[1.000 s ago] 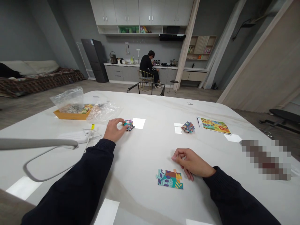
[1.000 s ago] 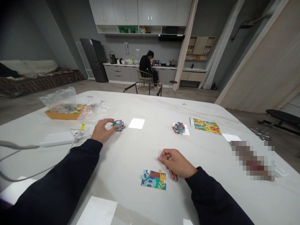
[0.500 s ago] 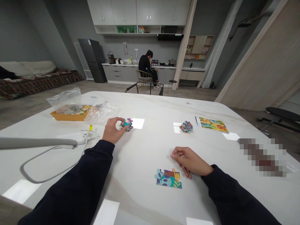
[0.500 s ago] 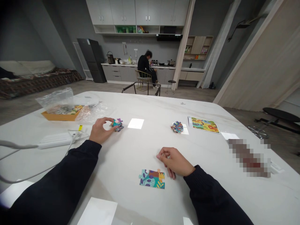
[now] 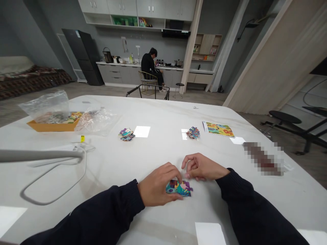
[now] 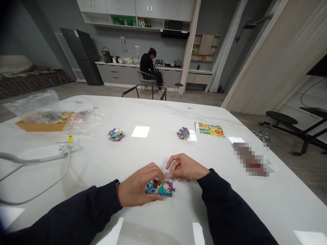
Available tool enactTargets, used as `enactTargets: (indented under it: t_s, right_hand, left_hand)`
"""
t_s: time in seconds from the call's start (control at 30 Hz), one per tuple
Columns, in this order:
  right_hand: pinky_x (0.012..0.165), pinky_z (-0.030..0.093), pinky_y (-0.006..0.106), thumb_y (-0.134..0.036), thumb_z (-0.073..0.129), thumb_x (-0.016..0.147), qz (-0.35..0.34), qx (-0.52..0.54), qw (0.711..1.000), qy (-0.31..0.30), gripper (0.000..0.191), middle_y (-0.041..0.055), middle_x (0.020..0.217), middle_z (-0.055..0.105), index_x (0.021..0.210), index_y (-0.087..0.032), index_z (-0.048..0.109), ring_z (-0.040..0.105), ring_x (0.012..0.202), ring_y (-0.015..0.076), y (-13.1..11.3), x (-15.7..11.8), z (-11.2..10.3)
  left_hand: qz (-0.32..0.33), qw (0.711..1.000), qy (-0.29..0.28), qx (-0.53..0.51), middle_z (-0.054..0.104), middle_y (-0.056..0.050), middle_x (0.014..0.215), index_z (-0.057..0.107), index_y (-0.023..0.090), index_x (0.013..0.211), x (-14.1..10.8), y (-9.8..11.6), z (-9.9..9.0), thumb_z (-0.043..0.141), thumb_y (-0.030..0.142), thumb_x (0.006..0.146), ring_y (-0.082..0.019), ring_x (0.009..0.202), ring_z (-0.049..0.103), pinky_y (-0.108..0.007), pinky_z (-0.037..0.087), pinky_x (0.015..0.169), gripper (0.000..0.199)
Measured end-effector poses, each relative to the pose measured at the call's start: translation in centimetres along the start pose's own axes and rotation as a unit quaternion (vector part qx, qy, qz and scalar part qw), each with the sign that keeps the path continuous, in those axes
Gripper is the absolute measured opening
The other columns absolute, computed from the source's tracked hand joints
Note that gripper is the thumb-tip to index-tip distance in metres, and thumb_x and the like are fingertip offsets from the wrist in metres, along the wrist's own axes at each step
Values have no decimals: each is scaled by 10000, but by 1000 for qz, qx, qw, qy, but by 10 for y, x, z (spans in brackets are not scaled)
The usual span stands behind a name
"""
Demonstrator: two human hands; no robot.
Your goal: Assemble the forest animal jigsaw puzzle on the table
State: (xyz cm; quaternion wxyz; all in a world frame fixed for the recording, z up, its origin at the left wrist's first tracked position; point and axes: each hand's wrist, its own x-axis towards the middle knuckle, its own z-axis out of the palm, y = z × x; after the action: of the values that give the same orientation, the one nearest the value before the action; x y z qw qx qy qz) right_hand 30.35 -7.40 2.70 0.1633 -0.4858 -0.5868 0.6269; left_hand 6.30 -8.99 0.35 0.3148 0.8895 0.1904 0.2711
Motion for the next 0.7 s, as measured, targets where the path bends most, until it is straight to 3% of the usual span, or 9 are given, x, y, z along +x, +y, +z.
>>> enactTargets:
  t_s: [0.13,0.33,0.43,0.53,0.7]
  right_hand:
    - [414,351,206,-480,877,661,20,-64,998,-4,474,-42,609,613,936,-160,660,519,484,99,2,-9,-7]
    - [498,307,223,-401,954,557,-12,-236,971,42,509,-88,602,501,924,-187,674,434,562,91,-1,-16,2]
    - [518,298,235,-389,937,592,-39,-298,951,76,436,-87,608,500,851,-196,644,444,570,93,0,-12,13]
    - [514,303,234,-334,918,616,-37,-295,953,63,376,-90,601,506,824,-201,636,452,559,90,3,-10,15]
    - [487,316,224,-289,894,607,-1,-254,966,44,356,-88,602,519,843,-198,644,470,560,98,8,-18,-1]
  left_hand:
    - [-33,999,-6,-17,646,-27,877,586,204,910,0,-2,-2,751,157,833,-183,847,559,-304,467,764,187]
    - [-42,998,-38,5,627,-46,972,597,203,948,1,-4,-8,901,392,718,-211,904,540,-339,462,812,426]
    - [-61,996,-58,-2,613,-34,958,615,207,945,0,-7,-8,920,382,697,-206,902,540,-326,458,802,431]
    - [-71,995,-67,-15,619,-32,972,643,209,939,0,-9,-6,930,355,689,-206,923,547,-325,459,823,407]
    - [-70,995,-71,-26,632,-38,990,670,207,942,0,-9,-6,924,368,699,-208,942,554,-332,465,850,387]
